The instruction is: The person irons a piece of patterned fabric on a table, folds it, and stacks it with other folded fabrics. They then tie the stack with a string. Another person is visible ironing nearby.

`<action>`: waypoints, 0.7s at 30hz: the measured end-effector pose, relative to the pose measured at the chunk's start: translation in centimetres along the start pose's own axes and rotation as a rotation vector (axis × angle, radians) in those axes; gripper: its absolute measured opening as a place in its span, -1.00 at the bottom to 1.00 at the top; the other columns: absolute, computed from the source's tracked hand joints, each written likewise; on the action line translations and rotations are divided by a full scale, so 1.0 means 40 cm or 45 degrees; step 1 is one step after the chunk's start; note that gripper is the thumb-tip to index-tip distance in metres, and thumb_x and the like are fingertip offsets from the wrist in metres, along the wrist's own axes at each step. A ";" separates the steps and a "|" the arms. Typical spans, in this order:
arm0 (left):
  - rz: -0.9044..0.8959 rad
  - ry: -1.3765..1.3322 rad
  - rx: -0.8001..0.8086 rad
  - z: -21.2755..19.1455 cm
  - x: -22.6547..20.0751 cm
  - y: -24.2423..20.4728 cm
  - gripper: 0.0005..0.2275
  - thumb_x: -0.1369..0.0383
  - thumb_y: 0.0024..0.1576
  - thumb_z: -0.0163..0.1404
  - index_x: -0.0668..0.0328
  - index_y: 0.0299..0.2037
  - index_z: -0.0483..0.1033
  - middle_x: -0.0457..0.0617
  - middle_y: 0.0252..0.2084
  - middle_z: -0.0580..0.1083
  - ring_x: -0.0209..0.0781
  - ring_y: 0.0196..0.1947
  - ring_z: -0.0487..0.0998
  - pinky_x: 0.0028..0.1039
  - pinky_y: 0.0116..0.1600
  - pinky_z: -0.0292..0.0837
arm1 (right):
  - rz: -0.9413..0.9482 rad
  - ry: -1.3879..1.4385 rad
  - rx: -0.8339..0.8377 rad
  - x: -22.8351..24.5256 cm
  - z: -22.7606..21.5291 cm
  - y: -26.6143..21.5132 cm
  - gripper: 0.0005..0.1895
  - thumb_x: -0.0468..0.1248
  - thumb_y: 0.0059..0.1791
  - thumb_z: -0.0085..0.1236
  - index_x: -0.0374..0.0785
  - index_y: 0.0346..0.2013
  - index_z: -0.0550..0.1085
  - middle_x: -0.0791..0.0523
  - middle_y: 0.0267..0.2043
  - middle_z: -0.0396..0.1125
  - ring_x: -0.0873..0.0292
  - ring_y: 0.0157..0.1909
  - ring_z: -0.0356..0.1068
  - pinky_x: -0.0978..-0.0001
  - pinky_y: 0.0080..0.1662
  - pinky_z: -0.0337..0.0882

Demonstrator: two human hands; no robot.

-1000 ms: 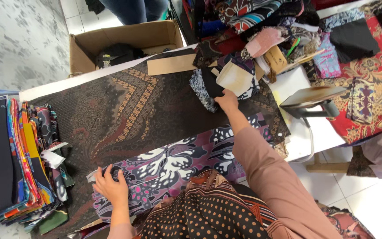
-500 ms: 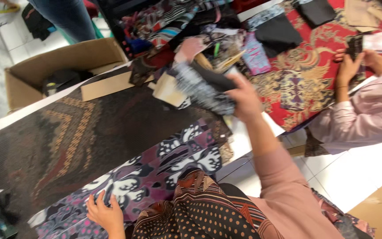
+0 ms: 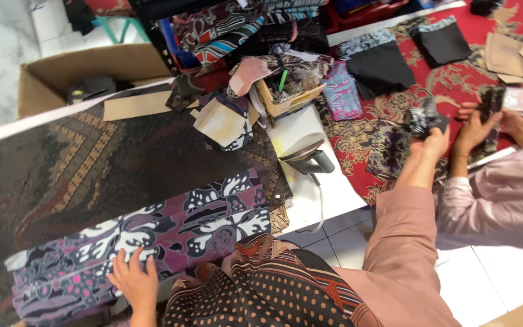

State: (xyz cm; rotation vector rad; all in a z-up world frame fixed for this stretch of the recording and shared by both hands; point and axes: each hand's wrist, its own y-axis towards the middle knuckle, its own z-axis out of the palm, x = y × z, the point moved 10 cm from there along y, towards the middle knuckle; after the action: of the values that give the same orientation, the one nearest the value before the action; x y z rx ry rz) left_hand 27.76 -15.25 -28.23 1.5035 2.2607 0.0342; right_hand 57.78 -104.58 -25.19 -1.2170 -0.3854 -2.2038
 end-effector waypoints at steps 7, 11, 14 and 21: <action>-0.095 0.162 0.098 -0.015 0.063 -0.130 -0.62 0.19 0.13 0.10 -0.06 0.16 0.51 0.07 0.45 0.30 0.20 0.54 0.15 0.27 0.53 -0.13 | 0.223 0.442 0.037 -0.051 0.121 -0.041 -0.42 -0.42 -0.08 -0.02 -0.27 0.28 0.31 -0.06 0.16 0.42 -0.09 0.10 0.50 -0.08 0.10 0.50; -0.094 0.305 0.188 -0.015 0.087 -0.164 -0.61 0.17 0.09 0.12 -0.09 0.14 0.53 0.09 0.43 0.32 0.16 0.53 0.17 0.24 0.53 -0.11 | 0.433 0.343 -0.085 -0.141 0.122 -0.070 -0.45 -0.30 -0.04 0.01 -0.27 0.28 0.33 -0.06 0.20 0.39 -0.13 0.15 0.45 -0.25 0.12 0.42; -0.109 0.346 0.193 -0.040 0.106 -0.171 -0.60 0.16 0.06 0.13 -0.07 0.13 0.53 0.11 0.40 0.33 0.14 0.50 0.19 0.24 0.50 -0.09 | 0.641 0.196 -0.177 -0.223 0.113 -0.118 -0.45 -0.22 -0.02 0.03 -0.27 0.27 0.34 -0.06 0.24 0.37 -0.17 0.19 0.42 -0.38 0.13 0.36; -0.043 0.246 0.077 -0.084 0.070 -0.121 -0.62 0.21 0.09 0.15 0.06 0.12 0.53 0.14 0.32 0.37 0.18 0.40 0.27 0.21 0.40 0.02 | 0.665 -1.012 -0.118 -0.165 0.010 -0.143 -0.08 -0.06 0.15 0.13 0.14 0.49 -0.36 -0.29 0.01 0.35 -0.35 -0.22 0.51 -0.17 -0.25 0.61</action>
State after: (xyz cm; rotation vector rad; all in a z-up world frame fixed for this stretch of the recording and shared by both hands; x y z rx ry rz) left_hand 21.41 -14.08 -27.28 1.5518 2.4591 0.1061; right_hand 57.22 -97.56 -30.36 -1.9587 -0.2250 -1.2508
